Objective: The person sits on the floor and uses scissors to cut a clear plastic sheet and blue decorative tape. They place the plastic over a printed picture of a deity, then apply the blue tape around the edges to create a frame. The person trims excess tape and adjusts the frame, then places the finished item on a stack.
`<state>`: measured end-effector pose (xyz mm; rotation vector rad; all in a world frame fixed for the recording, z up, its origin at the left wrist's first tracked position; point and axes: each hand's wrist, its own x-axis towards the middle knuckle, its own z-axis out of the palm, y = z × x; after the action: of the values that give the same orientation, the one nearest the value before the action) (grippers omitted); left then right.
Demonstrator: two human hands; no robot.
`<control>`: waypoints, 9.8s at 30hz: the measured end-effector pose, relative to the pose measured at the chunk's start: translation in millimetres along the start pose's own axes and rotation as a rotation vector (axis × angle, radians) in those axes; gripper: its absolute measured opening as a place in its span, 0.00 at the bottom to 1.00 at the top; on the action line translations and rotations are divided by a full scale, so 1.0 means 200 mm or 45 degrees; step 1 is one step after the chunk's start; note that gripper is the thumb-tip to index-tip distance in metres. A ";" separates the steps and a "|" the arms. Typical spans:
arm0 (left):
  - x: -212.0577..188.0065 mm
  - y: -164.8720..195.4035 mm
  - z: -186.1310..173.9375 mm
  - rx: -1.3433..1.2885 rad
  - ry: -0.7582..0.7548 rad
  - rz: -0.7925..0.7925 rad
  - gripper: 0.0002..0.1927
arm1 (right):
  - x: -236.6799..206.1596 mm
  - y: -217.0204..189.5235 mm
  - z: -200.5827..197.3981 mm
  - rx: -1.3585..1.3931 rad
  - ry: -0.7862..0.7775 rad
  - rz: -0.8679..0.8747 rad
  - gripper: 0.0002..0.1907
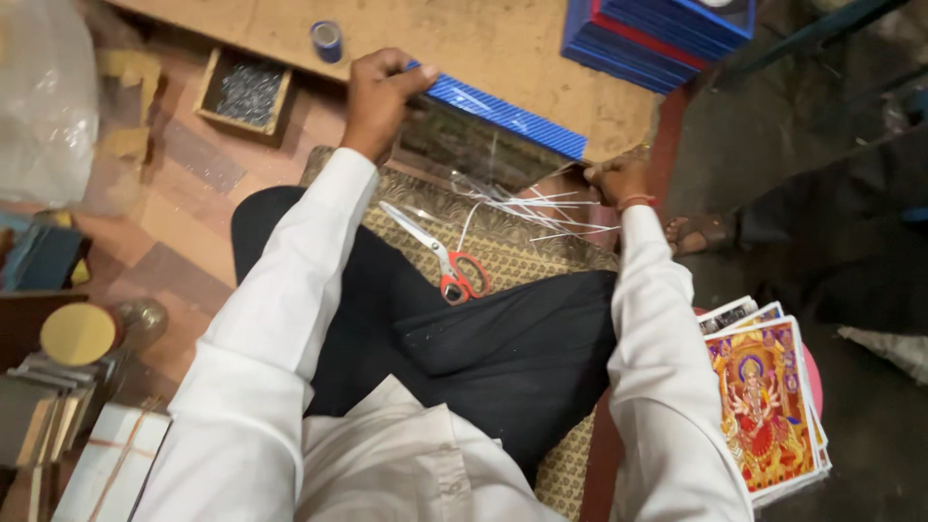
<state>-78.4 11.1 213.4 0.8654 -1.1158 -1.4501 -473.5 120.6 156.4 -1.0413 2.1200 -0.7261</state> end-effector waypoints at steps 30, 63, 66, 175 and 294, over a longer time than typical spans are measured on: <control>0.00 -0.03 -0.26 0.098 0.063 0.343 0.18 | -0.76 -1.29 0.32 0.414 0.075 -0.934 0.05; 0.02 0.00 -0.27 0.071 0.069 0.320 0.19 | -0.76 -1.35 0.48 0.474 0.337 -1.046 0.03; 0.01 0.01 -0.27 0.112 0.080 0.305 0.20 | -0.73 -1.35 0.48 0.499 0.318 -1.029 0.03; -0.18 0.36 -0.02 1.591 -0.369 1.172 0.26 | -0.76 -0.90 0.18 -0.079 0.834 -1.222 0.26; -0.04 0.50 0.25 1.192 -0.747 0.359 0.15 | -1.00 -1.24 0.50 -1.226 -0.074 -1.126 0.22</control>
<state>-93.6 27.5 322.9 0.8470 -2.3527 -0.9158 -191.0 135.7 331.5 -2.5405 1.8787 0.0577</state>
